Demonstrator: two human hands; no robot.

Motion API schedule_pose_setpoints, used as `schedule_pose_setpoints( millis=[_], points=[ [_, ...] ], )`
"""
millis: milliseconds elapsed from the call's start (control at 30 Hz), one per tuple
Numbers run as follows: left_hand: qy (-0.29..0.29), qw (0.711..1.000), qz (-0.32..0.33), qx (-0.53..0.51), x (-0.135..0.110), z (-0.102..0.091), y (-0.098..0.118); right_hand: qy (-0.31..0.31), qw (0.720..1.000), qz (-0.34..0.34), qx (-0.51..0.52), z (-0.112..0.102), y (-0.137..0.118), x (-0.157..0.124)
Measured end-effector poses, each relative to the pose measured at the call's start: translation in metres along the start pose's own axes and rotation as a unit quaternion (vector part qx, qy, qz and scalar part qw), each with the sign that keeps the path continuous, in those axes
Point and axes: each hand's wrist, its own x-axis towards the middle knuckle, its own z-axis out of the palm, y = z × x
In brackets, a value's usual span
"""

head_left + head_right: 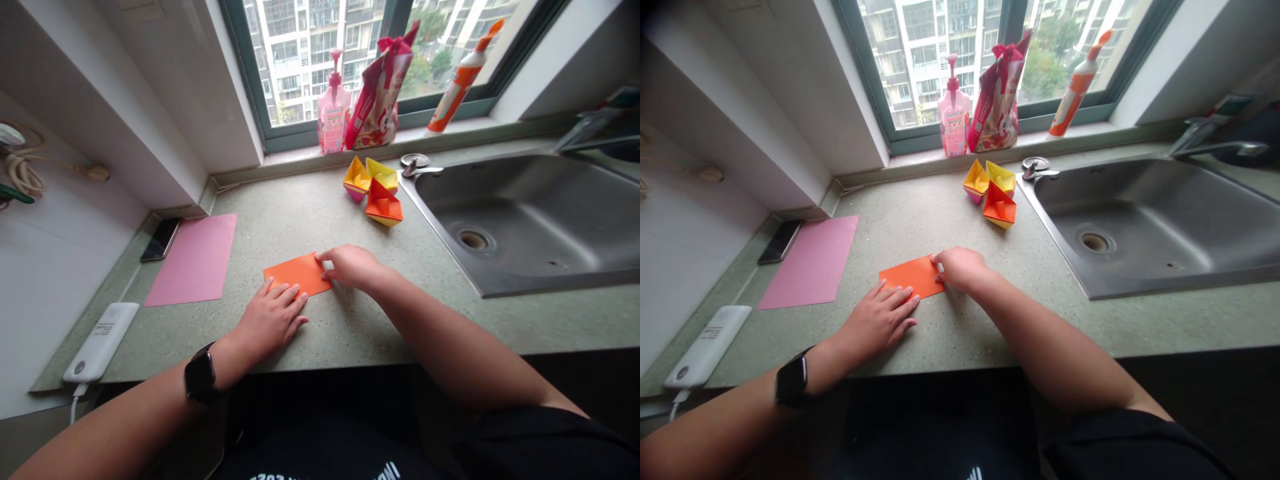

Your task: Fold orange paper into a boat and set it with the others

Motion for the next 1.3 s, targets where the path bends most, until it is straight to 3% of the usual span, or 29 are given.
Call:
schedule_pose_setpoints(
  millis=[233,400,500,567,667,767,800,867,900,933,967,1033,1100,1167,1200,1233,1267,1300],
  points=[
    [-0.003,0.999,-0.027,0.032,-0.043,-0.003,-0.016,-0.003,1.000,-0.010,-0.003,0.001,0.002,0.001],
    [-0.006,1.000,-0.029,0.006,-0.054,-0.024,-0.028,-0.004,1.000,-0.020,0.001,0.000,0.002,0.001],
    [0.014,0.999,-0.036,-0.013,-0.038,-0.030,-0.025,0.000,1.000,-0.021,-0.006,0.000,0.001,0.001],
    [0.041,0.998,-0.053,-0.020,-0.018,-0.022,-0.015,0.003,1.000,-0.024,-0.017,0.000,0.001,0.002],
    [0.006,0.997,-0.066,-0.049,0.014,-0.004,0.006,0.005,0.999,-0.030,-0.026,0.001,0.001,0.002],
    [-0.032,0.988,-0.061,-0.138,0.027,-0.005,0.017,0.003,0.999,-0.032,-0.020,0.001,0.003,0.003],
    [-0.049,0.978,-0.014,-0.204,0.025,-0.010,0.016,0.001,0.999,-0.030,-0.017,0.001,0.003,0.003],
    [-0.130,0.907,0.121,-0.381,0.018,-0.024,0.010,-0.002,1.000,-0.026,-0.012,0.001,0.004,0.003],
    [-0.141,0.868,0.138,-0.455,0.015,-0.029,0.005,-0.002,1.000,-0.025,-0.009,0.001,0.005,0.003],
    [-0.111,0.853,0.107,-0.499,0.012,-0.032,0.001,-0.001,1.000,-0.025,-0.008,0.001,0.005,0.003],
    [-0.066,0.865,0.057,-0.495,0.011,-0.032,-0.003,0.000,1.000,-0.027,-0.008,0.002,0.005,0.003],
    [0.019,0.920,-0.053,-0.388,0.013,-0.026,-0.004,0.002,0.999,-0.032,-0.010,0.003,0.006,0.003],
    [0.037,0.967,-0.105,-0.231,0.018,-0.015,0.003,0.004,0.999,-0.032,-0.013,0.004,0.006,0.004],
    [-0.022,0.982,-0.029,-0.184,0.022,-0.010,0.014,0.005,0.999,-0.030,-0.014,0.004,0.007,0.004],
    [-0.055,0.973,0.068,-0.213,0.024,-0.010,0.020,0.004,0.999,-0.030,-0.014,0.004,0.007,0.004],
    [-0.093,0.945,0.164,-0.266,0.026,-0.012,0.025,0.003,0.999,-0.030,-0.012,0.004,0.007,0.004],
    [-0.110,0.918,0.214,-0.316,0.027,-0.014,0.031,0.002,0.999,-0.032,-0.010,0.004,0.008,0.004],
    [-0.097,0.905,0.216,-0.355,0.029,-0.017,0.035,-0.001,0.999,-0.031,-0.008,0.004,0.008,0.005]
  ],
)
